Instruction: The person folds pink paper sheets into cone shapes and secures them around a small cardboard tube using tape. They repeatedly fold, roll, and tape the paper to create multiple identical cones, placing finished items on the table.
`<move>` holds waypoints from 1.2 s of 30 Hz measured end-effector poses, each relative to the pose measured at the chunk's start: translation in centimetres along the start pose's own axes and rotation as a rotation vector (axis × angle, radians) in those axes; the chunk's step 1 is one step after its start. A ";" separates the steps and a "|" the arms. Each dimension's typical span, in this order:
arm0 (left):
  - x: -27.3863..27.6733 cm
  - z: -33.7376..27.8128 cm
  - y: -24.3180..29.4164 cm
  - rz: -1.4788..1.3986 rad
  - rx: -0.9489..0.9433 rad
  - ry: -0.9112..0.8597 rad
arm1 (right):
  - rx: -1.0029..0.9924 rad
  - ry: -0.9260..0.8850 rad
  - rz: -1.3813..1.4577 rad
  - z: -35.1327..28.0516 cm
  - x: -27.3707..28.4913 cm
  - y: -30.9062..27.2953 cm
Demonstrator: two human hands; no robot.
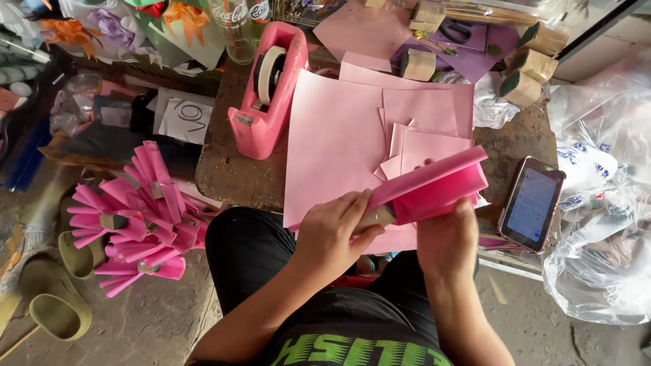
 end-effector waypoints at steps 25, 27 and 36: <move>-2.4 -1.0 -4.0 -0.516 0.524 -0.408 | -0.206 0.050 -0.200 -2.6 6.9 8.6; -2.1 -1.2 -3.1 -0.389 0.419 -0.374 | -0.167 0.176 -0.153 -2.8 8.9 9.7; -1.2 -2.0 -2.4 -0.349 0.334 -0.410 | 0.034 0.356 -0.184 1.2 9.3 3.4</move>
Point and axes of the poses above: each hand's wrist, its own z-axis towards the middle knuckle, its own x-axis out of the back of the hand, y = z × x, the point moved 10 cm from there along z, towards the middle knuckle, and after that the axes turned 6 degrees about x, right-handed, at the moved point
